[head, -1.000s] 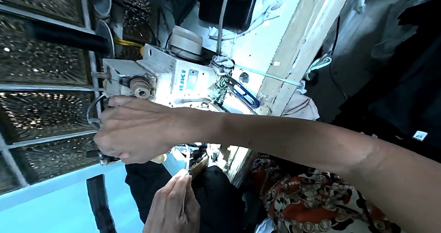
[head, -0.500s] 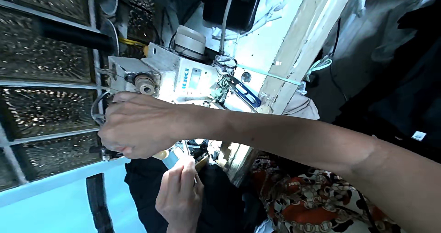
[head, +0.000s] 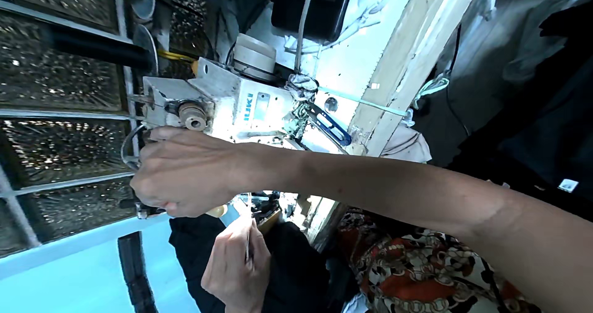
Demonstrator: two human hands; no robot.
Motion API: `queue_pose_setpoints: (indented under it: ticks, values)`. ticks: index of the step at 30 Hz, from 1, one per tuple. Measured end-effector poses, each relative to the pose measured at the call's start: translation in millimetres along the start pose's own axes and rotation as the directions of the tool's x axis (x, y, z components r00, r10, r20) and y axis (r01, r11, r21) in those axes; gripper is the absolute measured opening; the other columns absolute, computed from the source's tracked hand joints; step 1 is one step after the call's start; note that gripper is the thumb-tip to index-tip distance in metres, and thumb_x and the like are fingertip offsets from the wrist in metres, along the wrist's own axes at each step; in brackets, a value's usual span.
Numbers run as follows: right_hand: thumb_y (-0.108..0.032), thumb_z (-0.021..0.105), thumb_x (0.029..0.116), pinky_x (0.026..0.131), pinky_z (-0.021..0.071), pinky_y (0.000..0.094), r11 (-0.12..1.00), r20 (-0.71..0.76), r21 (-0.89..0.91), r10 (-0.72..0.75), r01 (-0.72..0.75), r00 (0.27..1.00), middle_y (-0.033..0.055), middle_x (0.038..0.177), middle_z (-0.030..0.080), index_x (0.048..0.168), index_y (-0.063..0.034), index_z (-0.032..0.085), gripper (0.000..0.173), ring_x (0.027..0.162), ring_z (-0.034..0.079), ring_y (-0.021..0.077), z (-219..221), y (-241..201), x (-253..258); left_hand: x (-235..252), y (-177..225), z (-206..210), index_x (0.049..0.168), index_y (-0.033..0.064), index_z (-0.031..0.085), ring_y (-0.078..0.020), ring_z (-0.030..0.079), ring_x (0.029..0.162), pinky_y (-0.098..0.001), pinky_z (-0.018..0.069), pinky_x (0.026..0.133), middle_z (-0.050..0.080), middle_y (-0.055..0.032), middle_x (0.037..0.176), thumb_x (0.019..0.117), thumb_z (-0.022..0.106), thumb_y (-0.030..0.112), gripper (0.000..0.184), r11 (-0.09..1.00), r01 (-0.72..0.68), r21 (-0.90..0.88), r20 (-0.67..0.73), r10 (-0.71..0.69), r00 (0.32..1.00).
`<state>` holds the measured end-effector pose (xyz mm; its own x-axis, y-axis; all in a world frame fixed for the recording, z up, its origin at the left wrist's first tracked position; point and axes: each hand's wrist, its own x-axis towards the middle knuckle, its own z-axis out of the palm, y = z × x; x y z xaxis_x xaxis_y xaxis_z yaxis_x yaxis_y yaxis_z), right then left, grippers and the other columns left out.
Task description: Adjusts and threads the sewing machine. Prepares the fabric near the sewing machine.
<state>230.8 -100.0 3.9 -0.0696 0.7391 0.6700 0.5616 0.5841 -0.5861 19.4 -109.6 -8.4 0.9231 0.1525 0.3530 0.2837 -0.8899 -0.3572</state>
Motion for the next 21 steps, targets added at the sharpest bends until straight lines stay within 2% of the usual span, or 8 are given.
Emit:
queue_pose_setpoints:
  ticks: [3, 9, 12, 15, 17, 21]
  values:
    - [-0.018, 0.069, 0.0935, 0.104, 0.0359, 0.0505, 1.000, -0.003, -0.005, 0.001, -0.001, 1.000, 0.0100, 0.096, 0.072, 0.095, -0.0062, 0.076, 0.014, 0.103, 0.064, 0.0290, 0, 0, 0, 0, 4, -3, 0.087, -0.0052, 0.069, -0.0235, 0.070, 0.081, -0.0246, 0.0535, 0.073, 0.070, -0.0206, 0.082, 0.0972, 0.058, 0.007, 0.019, 0.999, -0.013, -0.030, -0.014, 0.012, 1.000]
    - [-0.017, 0.069, 0.0930, 0.102, 0.0370, 0.0483, 1.000, 0.006, -0.005, 0.003, -0.003, 1.000, 0.0088, 0.096, 0.072, 0.096, -0.0069, 0.076, 0.013, 0.101, 0.064, 0.0274, -2, -1, -1, 0, 4, 3, 0.090, -0.0039, 0.070, -0.0313, 0.071, 0.079, -0.0334, 0.0542, 0.068, 0.070, -0.0208, 0.084, 0.0940, 0.059, 0.003, 0.014, 0.991, -0.080, 0.111, 0.037, 0.076, 0.996]
    - [-0.019, 0.068, 0.0937, 0.101, 0.0373, 0.0475, 1.000, 0.010, -0.018, 0.001, -0.001, 1.000, 0.0075, 0.095, 0.072, 0.097, -0.0078, 0.077, 0.014, 0.100, 0.064, 0.0261, -1, 0, 1, -1, 3, 9, 0.090, -0.0026, 0.070, -0.0310, 0.069, 0.077, -0.0340, 0.0524, 0.067, 0.068, -0.0190, 0.082, 0.0926, 0.060, 0.003, 0.011, 0.984, -0.124, 0.129, 0.034, 0.120, 0.992]
    - [-0.019, 0.067, 0.0946, 0.104, 0.0356, 0.0482, 1.000, 0.011, -0.012, -0.004, 0.004, 1.000, 0.0079, 0.095, 0.072, 0.098, -0.0072, 0.076, 0.015, 0.101, 0.064, 0.0264, 0, 0, 1, -3, -2, 11, 0.088, -0.0030, 0.071, -0.0302, 0.070, 0.075, -0.0342, 0.0524, 0.064, 0.070, -0.0190, 0.081, 0.0925, 0.060, 0.004, 0.014, 0.992, -0.079, 0.098, 0.028, 0.076, 0.997]
    - [-0.018, 0.067, 0.0947, 0.103, 0.0355, 0.0484, 1.000, 0.011, -0.011, -0.001, 0.001, 1.000, 0.0086, 0.092, 0.071, 0.094, -0.0060, 0.075, 0.015, 0.099, 0.064, 0.0271, -2, 0, -1, -5, -4, 8, 0.087, -0.0042, 0.071, -0.0259, 0.071, 0.080, -0.0292, 0.0544, 0.070, 0.072, -0.0192, 0.083, 0.0958, 0.060, 0.007, 0.018, 1.000, -0.003, -0.018, 0.002, 0.003, 1.000]
    - [-0.017, 0.067, 0.0936, 0.101, 0.0374, 0.0494, 1.000, -0.011, -0.013, -0.008, 0.007, 1.000, 0.0088, 0.088, 0.070, 0.090, -0.0058, 0.074, 0.014, 0.096, 0.065, 0.0276, 1, 2, 0, -13, 0, -6, 0.086, -0.0064, 0.067, -0.0164, 0.072, 0.090, -0.0201, 0.0547, 0.082, 0.071, -0.0186, 0.084, 0.0986, 0.060, 0.008, 0.020, 0.982, 0.057, -0.181, -0.113, -0.079, 0.990]
